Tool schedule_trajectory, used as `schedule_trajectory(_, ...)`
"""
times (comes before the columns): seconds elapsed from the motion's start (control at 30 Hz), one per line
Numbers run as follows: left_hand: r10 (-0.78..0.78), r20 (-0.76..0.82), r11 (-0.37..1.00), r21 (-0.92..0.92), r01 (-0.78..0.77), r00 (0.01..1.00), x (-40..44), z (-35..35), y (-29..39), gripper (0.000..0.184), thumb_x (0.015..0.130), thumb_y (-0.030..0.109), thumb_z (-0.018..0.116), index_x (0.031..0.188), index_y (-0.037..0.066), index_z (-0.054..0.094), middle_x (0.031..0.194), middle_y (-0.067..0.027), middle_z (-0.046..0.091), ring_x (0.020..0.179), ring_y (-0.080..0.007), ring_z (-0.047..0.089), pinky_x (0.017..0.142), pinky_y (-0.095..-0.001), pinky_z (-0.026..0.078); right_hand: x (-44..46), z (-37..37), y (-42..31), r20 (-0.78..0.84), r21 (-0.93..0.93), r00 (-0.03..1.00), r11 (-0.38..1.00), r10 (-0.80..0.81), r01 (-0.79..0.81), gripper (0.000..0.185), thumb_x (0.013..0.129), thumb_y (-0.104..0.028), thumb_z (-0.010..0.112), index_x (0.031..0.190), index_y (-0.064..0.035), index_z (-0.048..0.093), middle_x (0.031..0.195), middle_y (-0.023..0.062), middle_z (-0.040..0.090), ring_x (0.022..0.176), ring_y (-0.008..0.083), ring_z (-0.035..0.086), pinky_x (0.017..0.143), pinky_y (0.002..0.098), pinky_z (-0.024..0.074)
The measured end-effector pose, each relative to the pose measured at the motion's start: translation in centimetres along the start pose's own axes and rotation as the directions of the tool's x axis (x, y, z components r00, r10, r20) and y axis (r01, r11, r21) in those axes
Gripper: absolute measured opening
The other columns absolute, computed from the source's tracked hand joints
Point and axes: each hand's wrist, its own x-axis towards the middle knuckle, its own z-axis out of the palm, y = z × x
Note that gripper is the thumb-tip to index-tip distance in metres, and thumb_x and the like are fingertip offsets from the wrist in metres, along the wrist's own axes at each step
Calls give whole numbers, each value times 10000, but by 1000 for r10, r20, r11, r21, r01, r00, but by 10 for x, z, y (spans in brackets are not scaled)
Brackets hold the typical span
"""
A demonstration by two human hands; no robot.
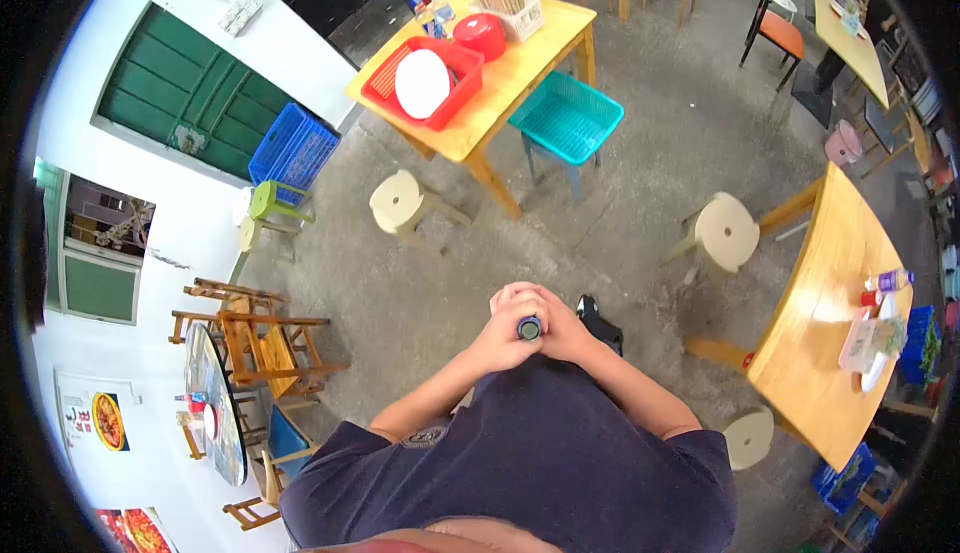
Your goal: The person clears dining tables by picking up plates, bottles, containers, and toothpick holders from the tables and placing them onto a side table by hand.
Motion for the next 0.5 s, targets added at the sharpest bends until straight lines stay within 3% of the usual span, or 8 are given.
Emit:
schedule_trajectory(0.13, -60, 3, 993, -103, 60, 998, 61, -8, -19, 213, 604, 23, 643, 765, 121, 543, 915, -25, 509, 1065, -290, 424, 939, -427, 289, 43, -54, 27, 36, -58, 998, 998, 41, -39, 416, 716, -151, 670, 1109, -94, 547, 1208, 92, 511, 1126, 277, 473, 960, 376, 369)
schedule_trajectory(0.3, -96, -65, 993, -68, 92, 993, 109, -25, -52, 209, 640, 34, 668, 786, 124, 548, 1019, -58, 478, 1071, -291, 420, 934, -411, 299, 93, -86, 32, -21, -26, 994, 994, 105, -106, 413, 718, -161, 666, 1109, -96, 550, 1217, 101, 505, 1146, 292, 455, 975, 393, 355)
schedule_trajectory(0.4, -134, -93, 990, -57, 129, 987, 130, -48, -83, 194, 674, 70, 692, 800, 123, 555, 1090, -91, 450, 1077, -295, 419, 924, -403, 318, 131, -82, 60, -13, 10, 993, 993, 117, -117, 322, 760, -100, 637, 1050, -65, 501, 1035, 63, 528, 980, 194, 506, 866, 332, 415)
schedule_trajectory(0.5, -164, -105, 986, -59, 158, 981, 151, -79, -121, 196, 736, 147, 705, 863, 117, 559, 1153, -133, 423, 1092, -306, 415, 915, -406, 335, 182, -84, 65, 4, 27, 996, 995, 94, -94, 273, 795, -90, 612, 1035, -48, 489, 1003, 57, 533, 926, 159, 528, 826, 309, 438)
